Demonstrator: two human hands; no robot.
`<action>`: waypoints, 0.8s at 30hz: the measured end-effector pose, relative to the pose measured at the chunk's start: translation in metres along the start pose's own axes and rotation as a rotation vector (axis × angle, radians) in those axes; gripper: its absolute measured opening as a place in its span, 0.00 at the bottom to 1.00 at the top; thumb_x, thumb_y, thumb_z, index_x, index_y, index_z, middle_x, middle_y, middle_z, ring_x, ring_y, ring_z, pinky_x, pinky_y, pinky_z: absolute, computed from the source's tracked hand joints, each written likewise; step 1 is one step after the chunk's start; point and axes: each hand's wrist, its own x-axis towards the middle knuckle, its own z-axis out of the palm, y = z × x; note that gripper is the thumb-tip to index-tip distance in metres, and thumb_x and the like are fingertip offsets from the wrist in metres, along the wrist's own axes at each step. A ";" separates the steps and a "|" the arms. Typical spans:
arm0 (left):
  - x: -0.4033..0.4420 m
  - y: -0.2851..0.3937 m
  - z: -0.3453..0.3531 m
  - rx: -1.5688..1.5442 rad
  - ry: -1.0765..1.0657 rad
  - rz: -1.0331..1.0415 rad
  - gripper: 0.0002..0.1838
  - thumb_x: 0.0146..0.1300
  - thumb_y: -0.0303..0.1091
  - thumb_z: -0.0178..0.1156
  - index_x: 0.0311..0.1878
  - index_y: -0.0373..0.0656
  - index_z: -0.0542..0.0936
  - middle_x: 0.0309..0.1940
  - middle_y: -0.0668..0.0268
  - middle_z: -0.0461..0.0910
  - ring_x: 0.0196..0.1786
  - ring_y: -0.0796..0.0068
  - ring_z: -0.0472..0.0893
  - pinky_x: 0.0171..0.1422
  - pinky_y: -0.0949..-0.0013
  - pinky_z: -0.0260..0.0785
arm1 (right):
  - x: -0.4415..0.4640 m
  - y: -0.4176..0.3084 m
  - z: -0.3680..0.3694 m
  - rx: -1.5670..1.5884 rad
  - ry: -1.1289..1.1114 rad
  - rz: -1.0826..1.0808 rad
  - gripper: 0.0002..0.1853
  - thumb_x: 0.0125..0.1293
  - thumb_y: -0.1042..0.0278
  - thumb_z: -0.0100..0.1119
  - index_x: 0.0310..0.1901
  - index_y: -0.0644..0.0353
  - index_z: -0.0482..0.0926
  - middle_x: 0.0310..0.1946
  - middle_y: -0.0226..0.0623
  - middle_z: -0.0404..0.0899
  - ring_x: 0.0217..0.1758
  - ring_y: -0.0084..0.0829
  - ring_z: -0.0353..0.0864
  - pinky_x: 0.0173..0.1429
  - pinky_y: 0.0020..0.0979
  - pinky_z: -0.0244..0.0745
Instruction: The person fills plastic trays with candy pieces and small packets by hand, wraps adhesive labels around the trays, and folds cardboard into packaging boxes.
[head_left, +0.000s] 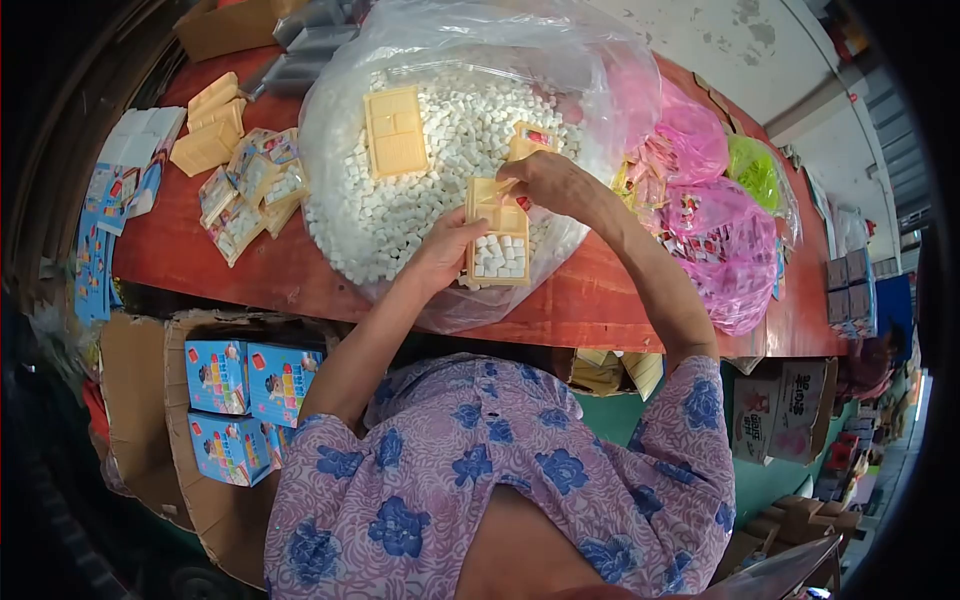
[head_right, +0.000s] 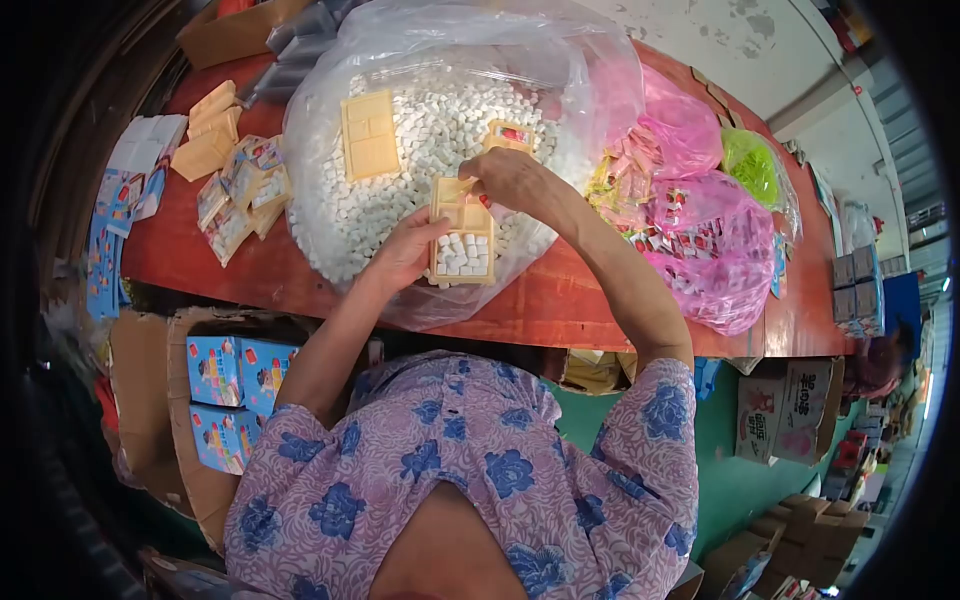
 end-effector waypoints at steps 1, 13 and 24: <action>-0.001 0.000 -0.001 -0.007 -0.003 -0.005 0.14 0.59 0.27 0.50 0.49 0.36 0.69 0.41 0.60 0.76 0.41 0.70 0.78 0.46 0.68 0.72 | 0.000 0.001 0.000 0.040 0.002 0.023 0.06 0.53 0.72 0.54 0.33 0.61 0.76 0.22 0.43 0.76 0.29 0.38 0.77 0.33 0.33 0.69; -0.005 0.005 0.000 -0.048 -0.052 -0.072 0.16 0.59 0.26 0.49 0.52 0.37 0.67 0.45 0.59 0.74 0.46 0.68 0.76 0.50 0.65 0.71 | 0.006 0.001 -0.005 0.363 0.266 -0.009 0.04 0.54 0.77 0.52 0.32 0.64 0.74 0.21 0.36 0.75 0.26 0.27 0.75 0.32 0.27 0.69; -0.006 0.007 -0.001 -0.098 -0.017 -0.046 0.15 0.60 0.27 0.48 0.51 0.36 0.67 0.44 0.59 0.75 0.43 0.69 0.77 0.47 0.66 0.72 | -0.004 0.000 0.032 0.889 0.605 0.114 0.01 0.60 0.81 0.48 0.33 0.64 0.69 0.28 0.29 0.72 0.31 0.18 0.72 0.39 0.21 0.72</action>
